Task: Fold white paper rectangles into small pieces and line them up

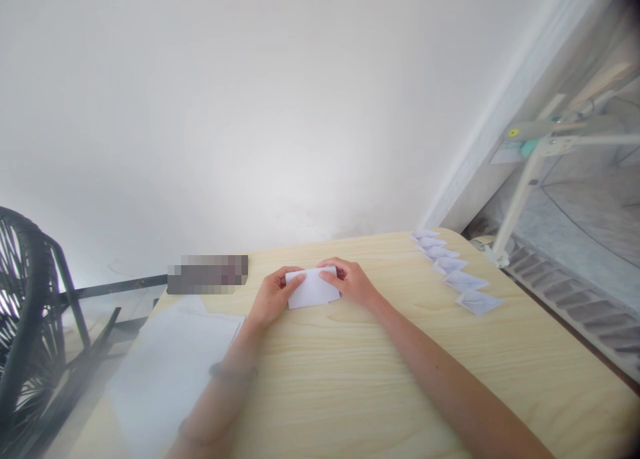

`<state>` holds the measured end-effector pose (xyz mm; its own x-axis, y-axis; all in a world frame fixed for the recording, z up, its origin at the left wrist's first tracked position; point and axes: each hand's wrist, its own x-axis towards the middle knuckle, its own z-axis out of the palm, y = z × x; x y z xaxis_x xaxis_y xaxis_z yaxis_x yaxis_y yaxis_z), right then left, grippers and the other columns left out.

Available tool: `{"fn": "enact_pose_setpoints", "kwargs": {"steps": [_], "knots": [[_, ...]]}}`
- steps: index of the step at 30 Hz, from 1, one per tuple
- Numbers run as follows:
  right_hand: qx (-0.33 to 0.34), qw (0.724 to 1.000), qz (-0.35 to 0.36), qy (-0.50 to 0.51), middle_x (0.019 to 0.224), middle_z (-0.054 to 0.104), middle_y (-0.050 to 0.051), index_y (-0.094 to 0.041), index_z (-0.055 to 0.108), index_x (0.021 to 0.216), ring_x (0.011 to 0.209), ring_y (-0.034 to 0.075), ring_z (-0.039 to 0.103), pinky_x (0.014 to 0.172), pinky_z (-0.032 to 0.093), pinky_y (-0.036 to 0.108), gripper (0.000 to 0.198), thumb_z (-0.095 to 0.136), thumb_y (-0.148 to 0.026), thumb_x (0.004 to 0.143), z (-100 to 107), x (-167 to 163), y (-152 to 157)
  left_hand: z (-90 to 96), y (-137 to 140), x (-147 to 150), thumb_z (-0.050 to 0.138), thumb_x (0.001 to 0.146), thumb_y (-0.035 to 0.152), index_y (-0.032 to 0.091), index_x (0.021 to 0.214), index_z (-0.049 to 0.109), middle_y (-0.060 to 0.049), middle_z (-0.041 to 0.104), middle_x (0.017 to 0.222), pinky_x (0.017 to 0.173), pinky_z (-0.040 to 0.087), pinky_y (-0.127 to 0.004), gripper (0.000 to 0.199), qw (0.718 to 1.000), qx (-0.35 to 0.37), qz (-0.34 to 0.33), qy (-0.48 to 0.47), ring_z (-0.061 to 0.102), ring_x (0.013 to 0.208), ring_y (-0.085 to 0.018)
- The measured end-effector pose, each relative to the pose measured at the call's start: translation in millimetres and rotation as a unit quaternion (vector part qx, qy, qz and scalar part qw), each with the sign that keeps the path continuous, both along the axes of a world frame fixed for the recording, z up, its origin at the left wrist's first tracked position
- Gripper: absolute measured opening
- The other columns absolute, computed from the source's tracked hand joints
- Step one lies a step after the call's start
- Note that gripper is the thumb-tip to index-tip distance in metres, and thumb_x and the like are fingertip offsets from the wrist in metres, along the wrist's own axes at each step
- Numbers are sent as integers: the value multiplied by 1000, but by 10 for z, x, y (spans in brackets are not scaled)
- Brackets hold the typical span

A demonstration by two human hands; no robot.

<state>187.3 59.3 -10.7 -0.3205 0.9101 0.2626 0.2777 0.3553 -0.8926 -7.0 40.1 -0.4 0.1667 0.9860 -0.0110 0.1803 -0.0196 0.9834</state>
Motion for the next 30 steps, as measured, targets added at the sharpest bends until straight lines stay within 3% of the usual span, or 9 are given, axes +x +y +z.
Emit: {"fn": "enact_pose_setpoints", "kwargs": {"steps": [30], "knots": [[-57,998,21,34,89,61,3,-20,58,96,68,12,56,58,44,22,28,54,-36,74,-47,23,19,-19,13,-22,60,67,44,13,95,59,-5,65,78,53,40,-22,42,999,-33,-7,-13,56,64,-15]]}}
